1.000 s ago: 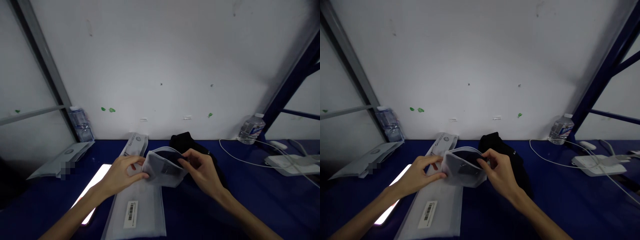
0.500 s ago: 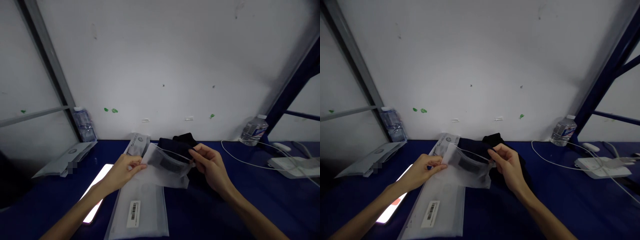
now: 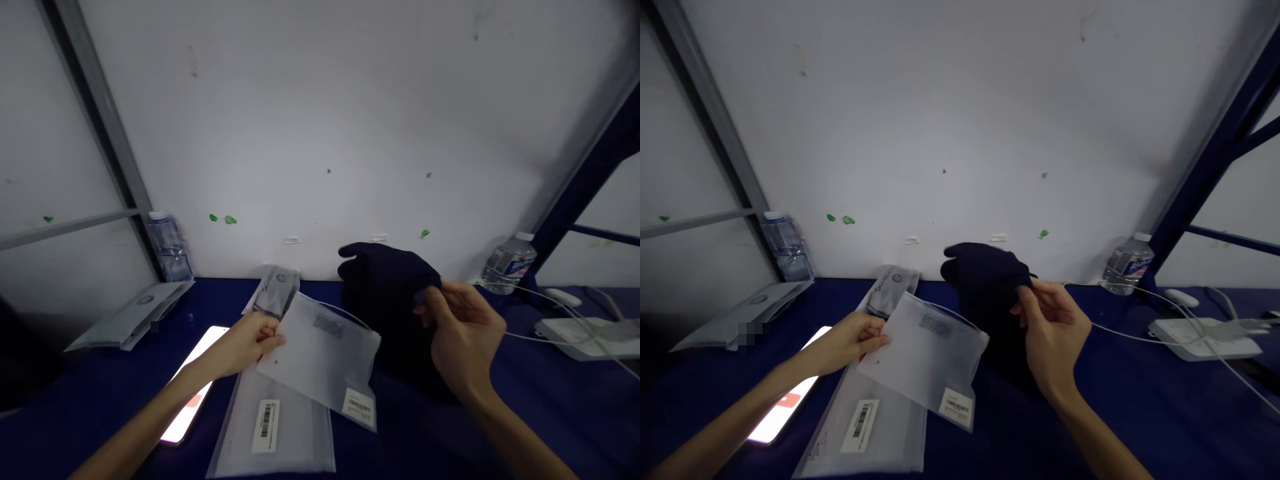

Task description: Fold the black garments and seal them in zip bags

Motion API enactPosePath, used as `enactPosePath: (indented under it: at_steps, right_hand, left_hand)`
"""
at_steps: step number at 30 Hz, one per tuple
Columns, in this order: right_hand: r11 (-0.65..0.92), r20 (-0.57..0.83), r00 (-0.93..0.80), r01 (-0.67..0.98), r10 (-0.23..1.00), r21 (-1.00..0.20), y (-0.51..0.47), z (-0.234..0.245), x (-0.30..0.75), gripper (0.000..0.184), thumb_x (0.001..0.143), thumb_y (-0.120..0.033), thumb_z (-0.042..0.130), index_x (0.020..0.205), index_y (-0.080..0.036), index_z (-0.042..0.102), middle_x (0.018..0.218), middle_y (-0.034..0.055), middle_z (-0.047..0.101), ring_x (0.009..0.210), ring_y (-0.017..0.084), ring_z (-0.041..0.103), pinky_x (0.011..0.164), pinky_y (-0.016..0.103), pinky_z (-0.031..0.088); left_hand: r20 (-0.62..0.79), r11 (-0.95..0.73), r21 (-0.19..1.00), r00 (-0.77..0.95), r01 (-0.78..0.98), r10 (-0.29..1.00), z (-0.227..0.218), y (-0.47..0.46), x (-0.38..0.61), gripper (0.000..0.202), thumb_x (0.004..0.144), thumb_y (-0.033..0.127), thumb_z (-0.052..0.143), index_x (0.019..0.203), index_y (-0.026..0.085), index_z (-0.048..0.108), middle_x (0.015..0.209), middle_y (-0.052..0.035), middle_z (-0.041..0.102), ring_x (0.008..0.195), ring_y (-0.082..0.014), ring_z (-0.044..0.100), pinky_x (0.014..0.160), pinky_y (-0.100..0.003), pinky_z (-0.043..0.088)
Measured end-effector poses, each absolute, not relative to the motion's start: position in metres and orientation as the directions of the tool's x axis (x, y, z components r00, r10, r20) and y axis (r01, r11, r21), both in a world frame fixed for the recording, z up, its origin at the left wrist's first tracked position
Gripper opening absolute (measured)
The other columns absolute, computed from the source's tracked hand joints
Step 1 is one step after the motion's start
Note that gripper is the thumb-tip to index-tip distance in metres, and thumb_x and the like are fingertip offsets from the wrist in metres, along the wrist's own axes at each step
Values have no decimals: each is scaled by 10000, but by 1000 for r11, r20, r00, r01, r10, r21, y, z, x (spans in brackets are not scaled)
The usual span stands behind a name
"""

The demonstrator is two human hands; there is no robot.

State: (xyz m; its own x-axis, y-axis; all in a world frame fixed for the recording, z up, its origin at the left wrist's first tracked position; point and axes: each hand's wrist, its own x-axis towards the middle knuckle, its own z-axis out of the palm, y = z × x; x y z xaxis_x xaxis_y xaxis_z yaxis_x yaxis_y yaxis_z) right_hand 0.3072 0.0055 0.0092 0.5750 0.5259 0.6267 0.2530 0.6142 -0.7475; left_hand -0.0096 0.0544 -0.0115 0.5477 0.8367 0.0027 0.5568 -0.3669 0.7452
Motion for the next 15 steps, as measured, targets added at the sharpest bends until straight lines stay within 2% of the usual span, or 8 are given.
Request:
enactPosePath:
  at_steps: [3, 6, 8, 10, 13, 15]
  right_hand:
    - [452, 766, 466, 622, 443, -639, 9, 13, 320, 197, 844, -375, 703, 966, -227, 749, 718, 24, 703, 572, 184, 620, 548, 310, 455]
    - [209, 814, 236, 894, 531, -396, 18, 12, 330, 220, 881, -368, 627, 952, -224, 778, 644, 33, 711, 564, 220, 644, 585, 338, 444]
    - [110, 790, 158, 956, 592, -273, 23, 9, 332, 246, 902, -371, 580, 925, -224, 776, 693, 49, 743, 602, 243, 671, 576, 331, 428]
    - [40, 768, 136, 978, 626, -206, 24, 7, 331, 292, 929, -409, 546, 872, -223, 765, 745, 62, 758, 616, 252, 676, 543, 318, 394]
    - [-36, 747, 146, 986, 649, -162, 22, 7, 329, 444, 958, -517, 505, 720, -218, 730, 680, 74, 732, 578, 257, 652, 518, 325, 358]
    - [-16, 768, 118, 990, 629, -139, 21, 7, 329, 468, 958, -538, 505, 701, -212, 720, 750, 89, 745, 672, 281, 668, 578, 356, 411]
  left_hand:
    - [-28, -362, 737, 561, 571, 828, -14, 55, -12, 338, 892, 404, 560, 642, 183, 502, 546, 45, 488, 498, -121, 462, 492, -230, 332]
    - [-26, -377, 724, 569, 577, 822, -13, 54, -13, 328, 879, 383, 579, 630, 175, 529, 565, 41, 473, 529, -124, 456, 505, -231, 324]
    - [-18, -388, 722, 576, 573, 817, -11, 53, -13, 331, 879, 389, 579, 631, 175, 534, 572, 40, 464, 535, -125, 448, 503, -231, 315]
    - [-11, -397, 726, 586, 562, 810, -8, 52, -13, 357, 885, 412, 575, 622, 179, 510, 562, 46, 450, 522, -121, 437, 496, -230, 308]
    - [17, -413, 737, 597, 535, 802, -3, 49, -13, 400, 895, 449, 573, 614, 189, 456, 549, 55, 435, 509, -116, 435, 496, -230, 313]
    - [66, -430, 741, 581, 516, 811, -1, 48, -11, 362, 899, 448, 577, 664, 192, 477, 588, 50, 471, 541, -122, 461, 523, -235, 346]
